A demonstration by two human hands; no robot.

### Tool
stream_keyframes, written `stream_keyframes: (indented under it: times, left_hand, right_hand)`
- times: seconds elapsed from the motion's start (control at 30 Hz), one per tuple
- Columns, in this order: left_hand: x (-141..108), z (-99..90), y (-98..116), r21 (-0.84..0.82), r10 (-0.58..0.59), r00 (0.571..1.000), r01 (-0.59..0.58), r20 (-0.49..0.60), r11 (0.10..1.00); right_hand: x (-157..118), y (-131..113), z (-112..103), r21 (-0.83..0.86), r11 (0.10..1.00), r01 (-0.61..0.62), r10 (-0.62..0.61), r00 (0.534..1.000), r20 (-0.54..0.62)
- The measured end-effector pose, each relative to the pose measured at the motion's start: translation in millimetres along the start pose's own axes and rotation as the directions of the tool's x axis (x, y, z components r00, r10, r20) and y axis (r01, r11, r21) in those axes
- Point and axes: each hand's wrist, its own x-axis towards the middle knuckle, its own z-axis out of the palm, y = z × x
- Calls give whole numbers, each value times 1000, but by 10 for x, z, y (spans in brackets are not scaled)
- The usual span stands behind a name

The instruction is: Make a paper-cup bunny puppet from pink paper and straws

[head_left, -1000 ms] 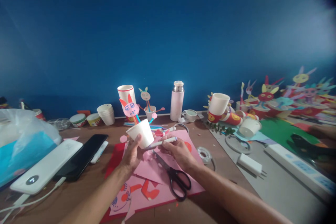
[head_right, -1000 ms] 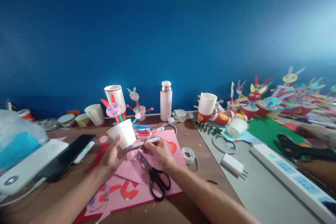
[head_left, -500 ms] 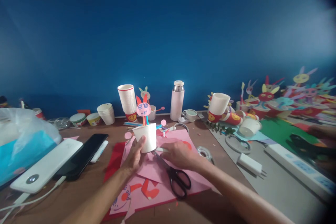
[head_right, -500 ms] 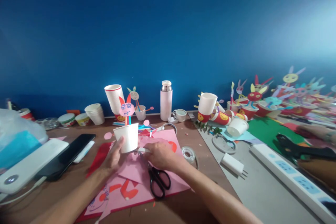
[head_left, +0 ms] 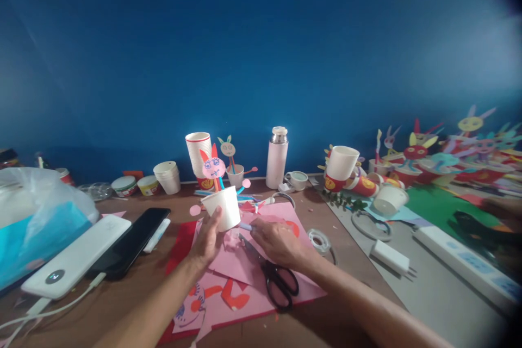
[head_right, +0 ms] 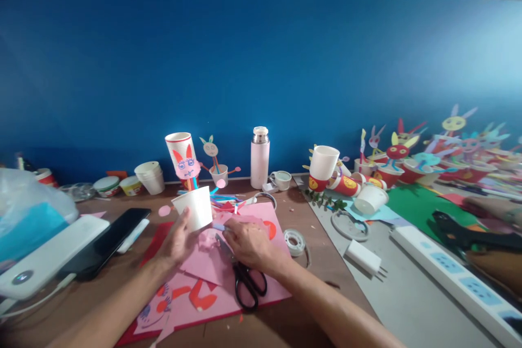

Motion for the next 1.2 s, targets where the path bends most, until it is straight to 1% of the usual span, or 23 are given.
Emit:
stream_keyframes:
  times: [0.1,0.17,0.27,0.33,0.5,0.7,0.77,0.9,1.0,1.1,1.2]
  left_hand:
    - [35,-15,8,23,73,997,-73,-2,997]
    - [41,-19,2,47,89,996,-89,3,995]
    - [37,-25,-14,81,72,997,-74,31,994]
    - [32,-26,-20,82,81,995,-85,50,993]
    - [20,-21,-23,48,59,998,-60,21,997]
    - [8,-24,-54,28,34,999,-34,2,999]
    - [-5,-8,-53,34,34,999,-35,23,999]
    - [-48,60,-15,56,88,990,-95,112,994]
    - [-70,102,20,67,137,980,-148,145,987]
    - [-71,117,37,57,152,976,-162,154,985]
    - [-70,125,46,42,131,979,-139,153,989]
  right_hand:
    - [6,21,11,0,1000,-11,11,1000,-4]
    - [21,41,46,5,1000,-16,16,1000,5]
    - [32,51,80,19,1000,3,-3,1000,4]
    - [21,31,75,28,999,24,-24,1000,-15]
    - [-33,-37,73,12,1000,28,-27,995,-98]
    - [-80,-48,166,-43,997,60,-65,989,-130]
    - [-87,-60,177,-46,998,50,-56,990,-133]
    - [-67,-87,151,43,999,17,-11,991,-135]
    - [-35,-92,129,132,991,-17,34,990,-133]
    - [-25,-102,131,181,983,20,3,992,-124]
    - [-44,-128,144,188,980,64,-42,992,-118]
